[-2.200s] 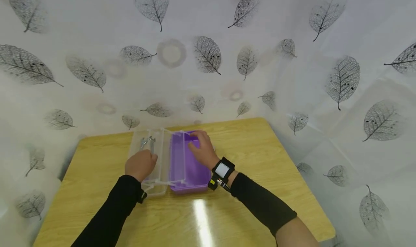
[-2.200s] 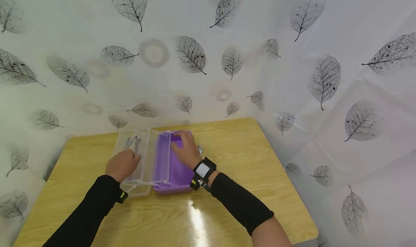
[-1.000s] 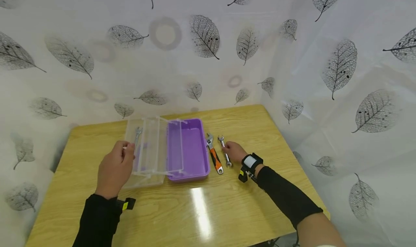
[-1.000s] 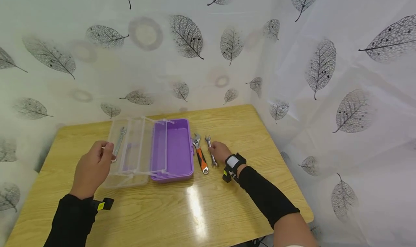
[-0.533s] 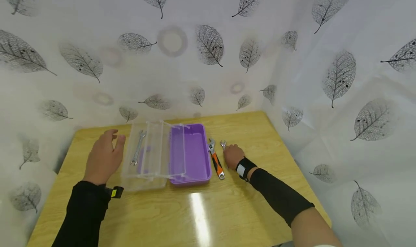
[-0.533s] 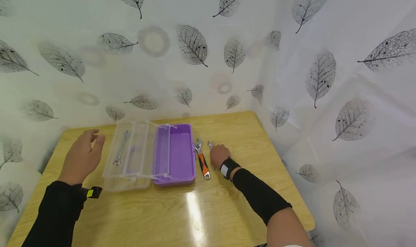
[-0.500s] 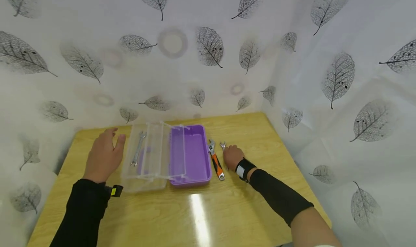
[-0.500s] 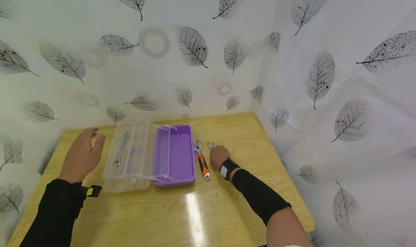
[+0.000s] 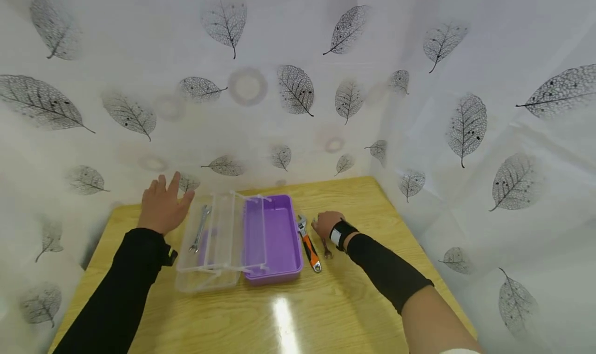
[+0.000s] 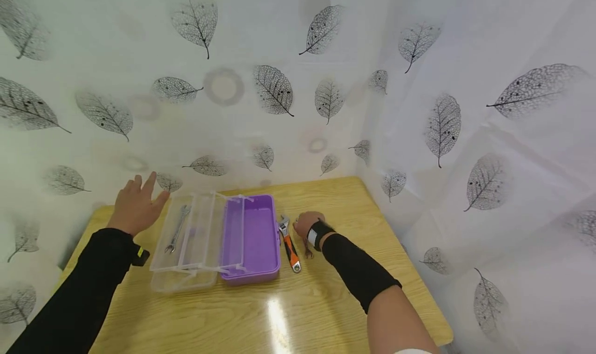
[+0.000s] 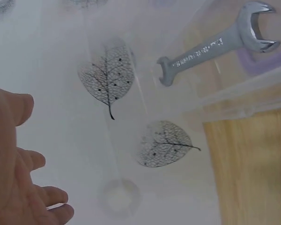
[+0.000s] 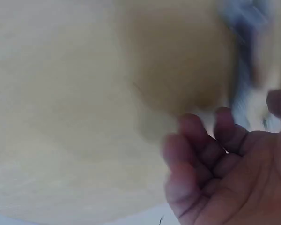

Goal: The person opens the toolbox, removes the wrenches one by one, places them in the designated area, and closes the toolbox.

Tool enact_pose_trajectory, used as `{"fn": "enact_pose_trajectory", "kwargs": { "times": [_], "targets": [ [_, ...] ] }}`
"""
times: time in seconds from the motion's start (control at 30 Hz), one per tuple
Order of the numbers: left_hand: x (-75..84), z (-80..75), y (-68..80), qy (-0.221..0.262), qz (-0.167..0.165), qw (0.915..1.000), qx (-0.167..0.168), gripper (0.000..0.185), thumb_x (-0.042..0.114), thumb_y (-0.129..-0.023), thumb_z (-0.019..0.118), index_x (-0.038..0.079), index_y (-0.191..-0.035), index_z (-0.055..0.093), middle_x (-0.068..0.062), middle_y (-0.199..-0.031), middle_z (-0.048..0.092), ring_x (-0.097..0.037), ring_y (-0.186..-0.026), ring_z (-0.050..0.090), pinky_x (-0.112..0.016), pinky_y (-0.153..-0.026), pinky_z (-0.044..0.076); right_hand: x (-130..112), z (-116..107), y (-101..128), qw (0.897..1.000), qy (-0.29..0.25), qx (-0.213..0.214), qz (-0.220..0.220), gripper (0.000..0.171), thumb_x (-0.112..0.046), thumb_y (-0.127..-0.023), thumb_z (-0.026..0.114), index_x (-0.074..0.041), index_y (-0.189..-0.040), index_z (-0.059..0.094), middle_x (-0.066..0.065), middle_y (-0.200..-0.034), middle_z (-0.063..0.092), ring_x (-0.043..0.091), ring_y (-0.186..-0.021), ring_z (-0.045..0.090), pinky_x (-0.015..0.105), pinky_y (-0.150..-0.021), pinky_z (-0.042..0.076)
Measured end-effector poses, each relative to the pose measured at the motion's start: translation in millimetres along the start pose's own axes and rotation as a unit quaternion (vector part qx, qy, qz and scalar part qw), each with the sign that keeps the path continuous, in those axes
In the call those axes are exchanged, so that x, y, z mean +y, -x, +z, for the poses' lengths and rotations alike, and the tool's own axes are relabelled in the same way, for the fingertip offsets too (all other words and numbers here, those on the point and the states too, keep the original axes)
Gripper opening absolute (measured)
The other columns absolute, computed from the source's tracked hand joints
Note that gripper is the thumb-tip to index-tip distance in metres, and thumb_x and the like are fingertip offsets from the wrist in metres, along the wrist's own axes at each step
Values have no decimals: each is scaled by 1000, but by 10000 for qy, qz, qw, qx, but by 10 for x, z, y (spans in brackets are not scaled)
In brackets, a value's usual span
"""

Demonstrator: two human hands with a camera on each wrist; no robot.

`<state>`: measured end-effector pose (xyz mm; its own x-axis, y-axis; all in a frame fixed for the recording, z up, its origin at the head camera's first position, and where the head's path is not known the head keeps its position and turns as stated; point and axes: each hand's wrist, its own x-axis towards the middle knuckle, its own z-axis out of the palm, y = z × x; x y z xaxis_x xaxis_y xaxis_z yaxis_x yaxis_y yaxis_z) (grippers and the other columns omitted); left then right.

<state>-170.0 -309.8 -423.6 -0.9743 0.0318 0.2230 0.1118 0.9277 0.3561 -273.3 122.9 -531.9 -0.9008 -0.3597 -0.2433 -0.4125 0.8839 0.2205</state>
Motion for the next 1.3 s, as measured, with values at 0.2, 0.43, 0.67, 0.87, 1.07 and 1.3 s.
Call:
{"fn": "enact_pose_trajectory", "kwargs": {
  "times": [0.2, 0.43, 0.67, 0.87, 1.07, 1.3],
  "targets": [
    [32, 220, -112, -209, -69, 9998, -37, 78, 50, -111, 42, -3, -163, 19, -44, -156, 19, -63, -144, 17, -75, -119, 12, 181, -471, -239, 9835, -935, 1549, 30, 61, -47, -109, 47, -8, -155, 44, 22, -152, 49, 44, -140, 45, 60, -118, 38],
    [81, 232, -115, -219, -170, 9996, 25, 80, 52, -109, 43, -2, -163, 20, -45, -156, 17, -63, -145, 15, -75, -119, 8, 223, -772, -346, 9805, -405, 1919, 79, 83, -66, -105, 42, -16, -167, 20, 17, -171, 19, 42, -158, 13, 64, -127, -2],
    [94, 253, -121, -494, -223, 9985, -110, 79, 52, -109, 44, -1, -163, 20, -44, -158, 15, -66, -143, 14, -76, -119, 8, 272, -863, -380, 9807, -426, 1864, 420, 84, -72, -103, 34, -19, -167, 20, 14, -172, 19, 43, -158, 13, 66, -127, 4],
    [64, 299, -124, -551, -321, 9978, -169, 81, 57, -109, 41, 1, -164, 19, -43, -159, 13, -68, -143, 10, -76, -120, 6, 253, -921, -353, 9790, -896, 1785, 411, 86, -73, -102, 34, -19, -167, 20, 14, -173, 16, 44, -158, 9, 71, -124, 0],
    [54, 297, -123, -558, -325, 9977, -181, 79, 55, -110, 39, 1, -164, 20, -44, -158, 14, -68, -143, 9, -77, -119, 5, 220, -903, -341, 9781, -1055, 1726, 495, 88, -74, -102, 33, -20, -168, 15, 15, -173, 13, 44, -158, 6, 73, -124, 5],
    [10, 379, -106, -618, -361, 9973, -148, 82, 59, -109, 37, 2, -164, 20, -43, -159, 14, -67, -144, 11, -77, -119, 5, 196, -861, -307, 9781, -1098, 1708, 465, 86, -73, -103, 35, -18, -167, 19, 15, -173, 15, 44, -158, 6, 72, -124, 2]
  ]
}}
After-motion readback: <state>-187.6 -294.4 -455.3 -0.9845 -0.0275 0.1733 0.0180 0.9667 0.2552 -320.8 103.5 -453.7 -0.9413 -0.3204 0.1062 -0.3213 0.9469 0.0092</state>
